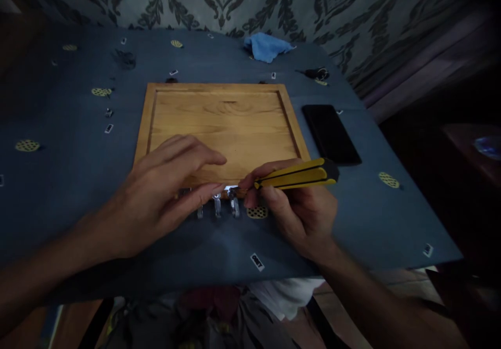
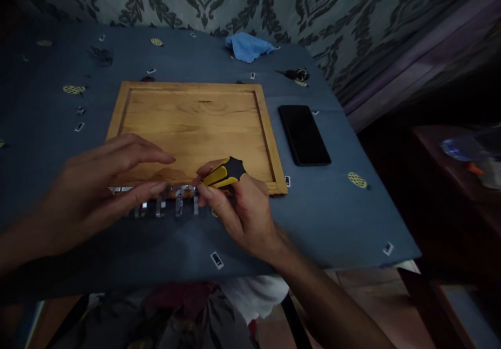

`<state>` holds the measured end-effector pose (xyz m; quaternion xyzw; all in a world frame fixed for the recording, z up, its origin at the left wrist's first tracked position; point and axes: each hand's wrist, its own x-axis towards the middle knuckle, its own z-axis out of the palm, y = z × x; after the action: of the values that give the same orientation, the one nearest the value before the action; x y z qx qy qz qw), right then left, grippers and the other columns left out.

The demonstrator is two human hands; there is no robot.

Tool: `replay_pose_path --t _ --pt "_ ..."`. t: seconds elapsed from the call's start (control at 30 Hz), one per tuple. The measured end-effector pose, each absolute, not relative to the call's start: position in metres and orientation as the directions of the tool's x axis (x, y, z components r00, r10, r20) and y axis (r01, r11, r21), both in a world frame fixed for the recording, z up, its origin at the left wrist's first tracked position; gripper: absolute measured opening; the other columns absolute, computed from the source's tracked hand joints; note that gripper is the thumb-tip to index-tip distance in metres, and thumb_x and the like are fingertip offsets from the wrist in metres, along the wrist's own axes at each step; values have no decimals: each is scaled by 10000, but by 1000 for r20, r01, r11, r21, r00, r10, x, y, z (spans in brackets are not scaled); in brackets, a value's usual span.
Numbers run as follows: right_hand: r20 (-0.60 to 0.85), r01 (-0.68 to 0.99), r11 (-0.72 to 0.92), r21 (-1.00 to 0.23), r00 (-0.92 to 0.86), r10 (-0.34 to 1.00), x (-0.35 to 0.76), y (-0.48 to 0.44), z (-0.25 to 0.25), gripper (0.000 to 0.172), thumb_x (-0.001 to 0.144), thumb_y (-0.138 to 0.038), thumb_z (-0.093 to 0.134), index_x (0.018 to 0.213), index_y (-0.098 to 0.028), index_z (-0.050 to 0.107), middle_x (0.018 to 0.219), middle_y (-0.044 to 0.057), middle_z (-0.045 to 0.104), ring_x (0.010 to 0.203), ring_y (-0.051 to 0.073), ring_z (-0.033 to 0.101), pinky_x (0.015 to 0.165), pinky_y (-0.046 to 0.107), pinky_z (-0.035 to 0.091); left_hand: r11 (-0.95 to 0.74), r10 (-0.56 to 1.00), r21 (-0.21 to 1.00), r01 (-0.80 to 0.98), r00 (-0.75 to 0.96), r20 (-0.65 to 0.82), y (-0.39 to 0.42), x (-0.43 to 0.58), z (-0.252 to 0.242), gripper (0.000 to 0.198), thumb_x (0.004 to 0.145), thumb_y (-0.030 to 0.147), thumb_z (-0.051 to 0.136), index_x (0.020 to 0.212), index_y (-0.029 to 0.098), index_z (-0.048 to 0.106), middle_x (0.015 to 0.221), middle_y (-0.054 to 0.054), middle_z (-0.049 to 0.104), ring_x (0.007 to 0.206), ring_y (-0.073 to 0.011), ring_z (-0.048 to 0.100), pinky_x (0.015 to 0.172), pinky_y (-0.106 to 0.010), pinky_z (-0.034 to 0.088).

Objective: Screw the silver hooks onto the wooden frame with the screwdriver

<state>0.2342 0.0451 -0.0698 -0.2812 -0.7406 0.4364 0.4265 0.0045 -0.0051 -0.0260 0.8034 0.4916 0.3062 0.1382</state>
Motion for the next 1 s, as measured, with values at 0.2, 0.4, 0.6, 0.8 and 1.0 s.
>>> replay_pose_path --t 0.2,0.4,0.6,0.8,1.0 --pt "468 74 591 -803 -536 703 232 52 -62 159 1039 -389 573 958 -268 638 774 -8 694 669 162 696 620 299 571 -450 889 623 640 252 382 4 33 14 309 988 411 661 1279 307 655 1197 -1 708 1050 -210 712 912 -329 610" --pt "503 50 615 -787 -526 686 231 55 -69 225 1037 -420 558 877 -264 579 736 -4 636 604 165 618 540 318 512 -554 827 485 677 377 418 15 54 23 109 1019 361 614 1014 290 697 951 42 700 811 -140 703 742 -259 605" --pt "496 85 638 -765 -553 669 236 55 -71 235 1018 -478 593 977 -259 668 922 44 697 787 212 680 693 373 588 -539 835 486 688 361 415 17 53 17 109 971 365 678 988 264 642 980 28 687 809 -150 717 654 -252 574" --pt "462 243 781 -575 -692 555 253 58 -92 630 887 -668 679 1308 -202 624 1199 139 692 1090 319 643 922 502 557 -543 837 506 671 385 388 19 46 18 202 1011 284 626 1207 306 671 1156 40 746 935 -160 740 806 -268 618" --pt "413 326 829 -454 -748 520 255 57 -104 580 936 -577 667 1297 -123 638 1244 176 668 1105 331 587 931 507 517 -574 817 551 606 381 433 21 44 21 158 995 182 640 1120 257 700 1070 54 777 895 -118 735 793 -230 623"
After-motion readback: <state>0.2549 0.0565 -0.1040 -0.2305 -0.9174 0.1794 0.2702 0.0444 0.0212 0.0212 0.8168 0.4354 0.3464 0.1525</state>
